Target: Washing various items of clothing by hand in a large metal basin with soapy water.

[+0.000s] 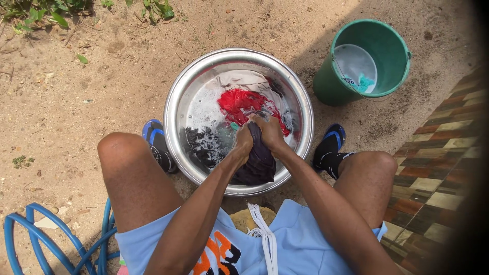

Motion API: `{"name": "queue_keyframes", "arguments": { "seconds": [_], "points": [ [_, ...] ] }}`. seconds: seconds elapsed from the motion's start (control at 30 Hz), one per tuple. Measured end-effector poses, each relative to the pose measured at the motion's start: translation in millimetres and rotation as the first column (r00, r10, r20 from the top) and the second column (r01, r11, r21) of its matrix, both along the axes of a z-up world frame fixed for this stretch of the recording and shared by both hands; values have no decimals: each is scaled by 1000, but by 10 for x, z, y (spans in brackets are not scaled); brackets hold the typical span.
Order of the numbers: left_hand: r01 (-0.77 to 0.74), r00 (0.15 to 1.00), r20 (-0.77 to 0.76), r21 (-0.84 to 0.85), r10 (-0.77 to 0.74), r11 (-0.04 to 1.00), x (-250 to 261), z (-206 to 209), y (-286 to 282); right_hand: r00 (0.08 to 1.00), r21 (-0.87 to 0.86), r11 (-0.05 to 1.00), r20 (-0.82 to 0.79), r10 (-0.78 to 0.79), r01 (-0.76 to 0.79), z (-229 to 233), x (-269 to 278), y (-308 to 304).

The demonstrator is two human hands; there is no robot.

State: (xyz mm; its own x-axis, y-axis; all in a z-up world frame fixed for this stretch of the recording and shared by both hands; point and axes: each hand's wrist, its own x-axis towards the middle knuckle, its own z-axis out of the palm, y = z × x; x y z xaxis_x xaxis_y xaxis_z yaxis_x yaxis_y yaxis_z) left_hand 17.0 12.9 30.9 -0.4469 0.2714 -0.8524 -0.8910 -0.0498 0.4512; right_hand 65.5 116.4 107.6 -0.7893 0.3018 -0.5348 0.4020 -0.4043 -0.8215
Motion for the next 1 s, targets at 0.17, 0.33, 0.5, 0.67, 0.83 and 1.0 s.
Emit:
{"name": "queue_keyframes", "arguments": {
  "seconds": [0.17, 0.33, 0.5, 0.67, 0.83, 1.0],
  "points": [
    [109, 140, -522, -837, -841, 537, -1, 1050, -163, 974, 900, 378, 168, 154, -215, 444, -78, -29],
    [700, 606, -36, -452, -795, 554, -158, 1124, -231, 974, 847, 520, 198, -111, -113, 707, -166, -238],
    [59, 917, 340, 406, -211, 912, -84, -533, -567, 976, 876, 475, 27, -218, 82, 655, 137, -828],
    [112, 931, -221, -582, -290, 805, -56, 116, -223, 989, 805, 577, 146, 33, -138, 526, 280, -711],
    [186, 885, -224, -633, -408, 751, -190, 231, -172, 975, 871, 440, 209, 75, -220, 667, 285, -862],
    [81, 906, -233, -724, -354, 685, 32, 160, -165, 868, 715, 559, 496, 18, -420, -235, 241, -398]
  ]
}}
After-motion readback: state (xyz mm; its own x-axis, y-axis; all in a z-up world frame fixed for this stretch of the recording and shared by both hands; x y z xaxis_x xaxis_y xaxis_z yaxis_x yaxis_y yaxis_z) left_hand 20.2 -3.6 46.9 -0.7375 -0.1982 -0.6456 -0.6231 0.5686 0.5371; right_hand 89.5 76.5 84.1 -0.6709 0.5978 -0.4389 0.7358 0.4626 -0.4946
